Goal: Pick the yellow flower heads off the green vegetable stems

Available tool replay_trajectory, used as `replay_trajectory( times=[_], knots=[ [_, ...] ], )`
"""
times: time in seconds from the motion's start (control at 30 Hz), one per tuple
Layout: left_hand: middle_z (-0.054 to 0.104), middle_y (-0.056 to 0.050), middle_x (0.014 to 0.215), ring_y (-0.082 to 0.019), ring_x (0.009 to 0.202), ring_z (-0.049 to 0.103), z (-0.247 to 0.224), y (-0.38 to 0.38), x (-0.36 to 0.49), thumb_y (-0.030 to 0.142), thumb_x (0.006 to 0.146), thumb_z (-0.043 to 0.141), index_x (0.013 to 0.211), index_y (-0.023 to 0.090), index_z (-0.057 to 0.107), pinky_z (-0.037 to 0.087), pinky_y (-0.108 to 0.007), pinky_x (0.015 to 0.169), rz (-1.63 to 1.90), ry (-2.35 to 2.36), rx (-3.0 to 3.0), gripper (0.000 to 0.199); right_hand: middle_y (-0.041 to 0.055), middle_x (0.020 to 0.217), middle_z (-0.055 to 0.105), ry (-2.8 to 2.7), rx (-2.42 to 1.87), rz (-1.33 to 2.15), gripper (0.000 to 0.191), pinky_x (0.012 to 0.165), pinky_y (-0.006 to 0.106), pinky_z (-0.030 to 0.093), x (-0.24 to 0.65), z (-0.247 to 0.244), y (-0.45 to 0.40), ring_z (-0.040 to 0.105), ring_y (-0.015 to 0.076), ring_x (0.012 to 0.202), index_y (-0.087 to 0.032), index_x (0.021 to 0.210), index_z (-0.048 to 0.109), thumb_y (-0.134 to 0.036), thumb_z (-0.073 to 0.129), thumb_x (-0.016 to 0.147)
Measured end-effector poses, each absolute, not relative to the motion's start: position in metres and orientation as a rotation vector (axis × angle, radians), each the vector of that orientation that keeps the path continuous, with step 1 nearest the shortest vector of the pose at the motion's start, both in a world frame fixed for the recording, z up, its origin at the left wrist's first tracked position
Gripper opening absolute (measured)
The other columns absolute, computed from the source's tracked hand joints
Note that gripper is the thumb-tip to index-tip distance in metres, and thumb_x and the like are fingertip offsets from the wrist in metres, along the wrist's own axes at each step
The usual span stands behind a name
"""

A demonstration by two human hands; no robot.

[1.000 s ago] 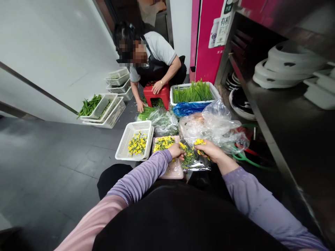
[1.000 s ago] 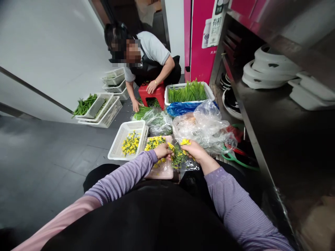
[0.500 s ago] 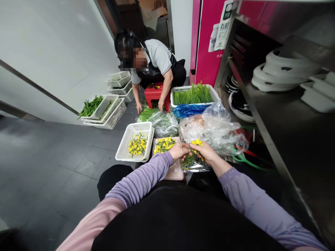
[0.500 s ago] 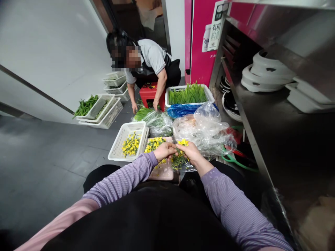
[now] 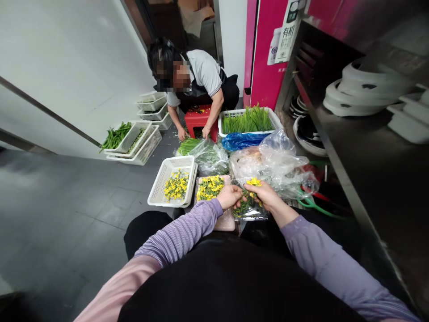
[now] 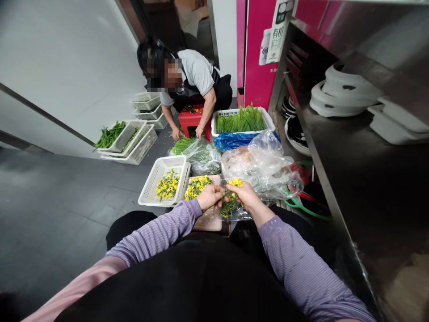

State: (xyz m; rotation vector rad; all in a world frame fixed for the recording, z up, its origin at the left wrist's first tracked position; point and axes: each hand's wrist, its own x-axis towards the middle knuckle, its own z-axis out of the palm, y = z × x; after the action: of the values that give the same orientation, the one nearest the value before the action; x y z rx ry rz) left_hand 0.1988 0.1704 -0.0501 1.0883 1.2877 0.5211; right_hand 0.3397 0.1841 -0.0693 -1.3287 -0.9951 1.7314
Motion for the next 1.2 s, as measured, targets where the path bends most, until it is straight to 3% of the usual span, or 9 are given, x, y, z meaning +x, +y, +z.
replay_trajectory(
  times=[0.3,0.47,0.63,0.77,0.87,0.93,1.07,1.2],
  knots=[
    [0.059,-0.001,0.061,-0.003,0.039,0.045,-0.064,0.170,0.196,0.024,0.068,0.063,0.077,0.007,0.058,0.039,-0.017,0.037,0.708,1.061,0.787,0.019,-0.0012,0.046,0.053,-0.802,-1.186,1.825,0.029,0.033,0.018,0.020,0.339,-0.074,0.186,0.040,0.0063,0.036,-0.014,0.062,0.051,-0.034,0.070,0.055],
    [0.056,0.000,0.058,-0.002,0.037,0.042,-0.064,0.172,0.195,0.030,0.061,0.069,0.072,0.007,0.058,0.036,-0.016,0.035,0.702,1.097,0.833,0.028,-0.0017,0.048,0.053,-0.762,-1.211,1.789,0.031,0.033,0.019,0.020,0.338,-0.076,0.185,0.041,0.0068,0.037,-0.015,0.064,0.050,-0.036,0.071,0.054],
    [0.056,-0.001,0.060,-0.003,0.039,0.042,-0.074,0.171,0.201,0.029,0.064,0.064,0.074,0.008,0.058,0.038,-0.018,0.038,0.720,1.100,0.905,0.024,-0.0018,0.048,0.051,-0.676,-1.178,1.875,0.029,0.031,0.018,0.018,0.339,-0.077,0.184,0.039,0.0054,0.035,-0.015,0.062,0.049,-0.033,0.071,0.055],
    [0.060,-0.006,0.074,-0.008,0.057,0.053,-0.102,0.166,0.217,0.024,0.077,0.049,0.086,0.009,0.061,0.048,-0.026,0.060,0.599,1.254,1.129,0.021,-0.0042,0.046,0.045,-0.580,-1.175,1.856,0.025,0.028,0.018,0.022,0.346,-0.078,0.188,0.037,0.0055,0.034,-0.017,0.060,0.046,-0.029,0.069,0.057],
    [0.060,-0.008,0.096,-0.017,0.091,0.054,-0.124,0.160,0.217,0.023,0.073,0.054,0.092,0.015,0.064,0.041,-0.031,0.087,0.556,1.430,1.388,0.023,-0.0044,0.047,0.046,-0.531,-1.172,1.872,0.022,0.026,0.019,0.025,0.350,-0.080,0.193,0.038,0.0063,0.034,-0.019,0.061,0.046,-0.026,0.067,0.057],
    [0.059,-0.009,0.101,-0.019,0.097,0.052,-0.132,0.156,0.204,0.022,0.070,0.057,0.092,0.017,0.065,0.036,-0.032,0.091,0.479,1.509,1.541,0.024,-0.0034,0.049,0.048,-0.517,-1.176,1.904,0.019,0.028,0.019,0.031,0.352,-0.080,0.195,0.042,0.0078,0.037,-0.019,0.062,0.046,-0.024,0.065,0.059],
    [0.062,-0.007,0.078,-0.017,0.077,0.057,-0.134,0.151,0.143,0.017,0.070,0.054,0.079,0.016,0.065,0.042,-0.029,0.079,0.360,1.845,1.507,0.014,-0.0007,0.057,0.056,-0.438,-1.192,1.907,0.009,0.043,0.024,0.048,0.352,-0.078,0.196,0.055,0.0119,0.049,-0.019,0.065,0.051,-0.018,0.060,0.062],
    [0.052,0.001,0.053,-0.009,0.048,0.051,-0.136,0.152,0.072,0.015,0.074,0.050,0.089,0.011,0.060,0.043,-0.021,0.055,0.418,2.125,1.005,0.019,0.0005,0.065,0.061,-0.387,-1.163,1.951,0.010,0.053,0.026,0.052,0.349,-0.075,0.195,0.061,0.0137,0.060,-0.019,0.070,0.056,-0.012,0.058,0.063]
  ],
)
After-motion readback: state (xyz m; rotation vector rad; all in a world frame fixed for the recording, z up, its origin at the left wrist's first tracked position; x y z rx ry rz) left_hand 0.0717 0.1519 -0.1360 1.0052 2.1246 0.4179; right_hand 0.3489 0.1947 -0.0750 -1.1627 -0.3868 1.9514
